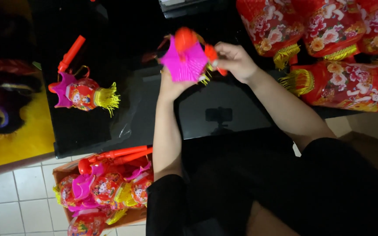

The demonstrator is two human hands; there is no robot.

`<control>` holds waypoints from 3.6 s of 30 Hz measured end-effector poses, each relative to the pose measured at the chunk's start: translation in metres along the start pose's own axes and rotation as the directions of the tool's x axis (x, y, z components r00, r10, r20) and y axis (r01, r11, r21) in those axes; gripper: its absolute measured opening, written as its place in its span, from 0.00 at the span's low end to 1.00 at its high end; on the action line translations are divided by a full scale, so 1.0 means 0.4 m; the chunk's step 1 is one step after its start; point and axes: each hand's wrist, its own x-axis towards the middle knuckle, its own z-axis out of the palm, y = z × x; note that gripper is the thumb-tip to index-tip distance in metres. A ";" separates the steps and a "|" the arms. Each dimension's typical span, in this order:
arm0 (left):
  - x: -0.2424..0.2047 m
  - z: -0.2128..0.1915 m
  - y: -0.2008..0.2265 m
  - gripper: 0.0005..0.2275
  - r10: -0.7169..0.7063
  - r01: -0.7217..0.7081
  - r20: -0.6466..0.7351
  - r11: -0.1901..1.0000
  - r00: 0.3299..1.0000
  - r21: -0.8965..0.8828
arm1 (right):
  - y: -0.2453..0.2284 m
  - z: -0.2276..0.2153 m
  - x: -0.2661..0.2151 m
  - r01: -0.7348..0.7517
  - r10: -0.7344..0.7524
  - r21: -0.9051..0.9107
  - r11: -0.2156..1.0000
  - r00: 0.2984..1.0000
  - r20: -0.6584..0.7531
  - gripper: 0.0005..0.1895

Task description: Assembling small decorative lanterns by attaching plastic handles to the lantern bodies

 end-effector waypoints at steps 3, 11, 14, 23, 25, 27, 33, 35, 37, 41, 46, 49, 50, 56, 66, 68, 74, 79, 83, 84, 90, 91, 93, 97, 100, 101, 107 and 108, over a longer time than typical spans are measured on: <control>0.009 0.011 0.000 0.34 0.296 -0.278 -0.046 0.931 0.954 0.235 | 0.006 0.014 0.002 0.310 -0.316 -0.311 0.898 0.948 0.033 0.17; 0.026 0.008 -0.053 0.36 0.797 -0.656 0.085 0.426 0.598 0.623 | -0.076 0.072 0.000 0.710 -0.831 -0.686 0.161 0.472 0.294 0.17; 0.038 0.013 -0.069 0.35 0.904 -0.703 0.111 0.238 0.412 0.670 | -0.046 0.067 0.007 0.751 -0.900 -0.659 0.045 0.317 0.299 0.20; 0.046 0.009 -0.116 0.32 0.891 -0.697 0.097 0.276 0.444 0.662 | -0.019 0.070 0.008 0.730 -0.900 -0.678 0.086 0.348 0.261 0.18; 0.038 0.017 -0.118 0.31 0.846 -0.664 0.069 0.361 0.528 0.654 | -0.021 0.077 0.004 0.721 -0.899 -0.675 0.156 0.387 0.205 0.17; 0.020 0.023 -0.118 0.28 0.670 -0.528 0.000 0.584 0.742 0.617 | 0.004 0.069 -0.008 0.515 -0.754 -0.716 0.472 0.656 -0.026 0.16; 0.002 -0.041 -0.058 0.24 0.308 -0.203 -0.076 0.772 0.948 0.603 | 0.092 0.008 0.025 -0.143 0.252 0.316 0.938 0.907 -0.336 0.14; -0.013 -0.038 -0.004 0.24 0.174 0.008 -0.216 0.760 0.961 0.650 | 0.028 0.011 0.019 -0.195 0.314 0.390 0.900 0.910 -0.271 0.15; -0.019 -0.050 0.027 0.24 0.049 0.217 -0.359 0.717 0.932 0.663 | 0.012 0.003 0.016 -0.248 0.370 0.456 0.855 0.907 -0.200 0.16; -0.025 -0.087 0.048 0.19 0.413 0.274 -0.496 0.487 0.764 0.829 | 0.059 -0.022 0.013 -0.308 0.343 0.368 0.877 0.939 -0.033 0.23; -0.016 -0.049 0.000 0.16 0.755 0.237 -0.354 0.265 0.552 0.935 | 0.009 0.008 0.020 -0.192 0.196 0.260 0.946 0.980 0.010 0.25; 0.002 0.067 -0.073 0.06 0.871 -0.190 0.097 -0.004 0.482 0.982 | 0.030 0.003 0.019 -0.175 0.199 0.315 0.933 0.979 -0.046 0.21; -0.003 0.134 -0.060 0.08 0.764 -0.349 0.164 0.085 0.624 0.933 | 0.041 -0.002 0.019 -0.175 0.206 0.293 0.940 0.975 -0.079 0.16; -0.009 0.258 -0.091 0.18 0.216 -0.212 0.085 0.685 0.973 0.697 | 0.056 -0.018 0.017 -0.140 0.173 0.287 0.948 0.981 -0.092 0.13; 0.038 0.138 -0.098 0.15 0.067 -0.108 -0.374 0.990 0.925 -0.089 | 0.030 -0.012 0.008 -0.137 0.129 0.162 0.977 0.990 0.055 0.12; 0.042 0.139 -0.064 0.12 0.071 -0.101 -0.339 0.992 0.938 -0.073 | 0.022 -0.007 0.007 -0.141 0.132 0.150 0.979 0.989 0.064 0.11; 0.048 0.131 -0.077 0.11 0.056 -0.101 -0.256 0.980 0.965 -0.170 | -0.026 0.006 0.008 -0.154 0.146 0.107 0.982 0.986 0.084 0.13; 0.051 0.126 -0.084 0.11 0.026 -0.089 -0.259 0.968 0.966 -0.235 | 0.038 -0.010 0.007 -0.189 0.183 0.118 0.975 0.981 0.061 0.15; 0.053 0.118 -0.102 0.12 0.027 -0.089 -0.251 0.967 0.967 -0.240 | 0.018 -0.001 0.007 -0.207 0.202 0.169 0.964 0.978 0.049 0.15; 0.053 0.117 -0.100 0.12 0.026 -0.086 -0.244 0.967 0.969 -0.238 | 0.009 0.004 0.007 -0.210 0.206 0.194 0.958 0.978 0.040 0.15; 0.054 0.111 -0.100 0.12 0.032 -0.093 -0.225 0.960 0.974 -0.263 | 0.041 -0.003 0.009 -0.200 0.197 0.196 0.960 0.980 0.035 0.14; 0.054 0.111 -0.101 0.12 0.032 -0.093 -0.225 0.960 0.974 -0.264 | 0.046 -0.005 0.009 -0.200 0.197 0.196 0.960 0.980 0.035 0.14; 0.053 0.111 -0.103 0.14 0.023 -0.085 -0.216 0.957 0.976 -0.279 | 0.056 -0.011 0.009 -0.202 0.197 0.162 0.966 0.979 0.046 0.17; 0.054 0.110 -0.094 0.14 0.022 -0.078 -0.203 0.960 0.979 -0.268 | 0.045 -0.005 0.010 -0.211 0.209 0.167 0.963 0.978 0.030 0.16; 0.054 0.111 -0.096 0.14 0.017 -0.073 -0.198 0.959 0.980 -0.275 | 0.019 0.005 0.009 -0.208 0.206 0.198 0.958 0.978 0.033 0.14; 0.053 0.111 -0.095 0.14 0.016 -0.071 -0.198 0.958 0.980 -0.276 | 0.013 0.008 0.010 -0.205 0.202 0.199 0.958 0.979 0.033 0.14; 0.052 0.109 -0.094 0.15 0.005 -0.058 -0.190 0.959 0.982 -0.278 | 0.050 -0.003 0.010 -0.181 0.178 0.170 0.969 0.983 0.037 0.16; 0.051 0.108 -0.096 0.15 0.001 -0.052 -0.177 0.958 0.984 -0.282 | 0.050 -0.001 0.009 -0.176 0.172 0.159 0.971 0.984 0.036 0.16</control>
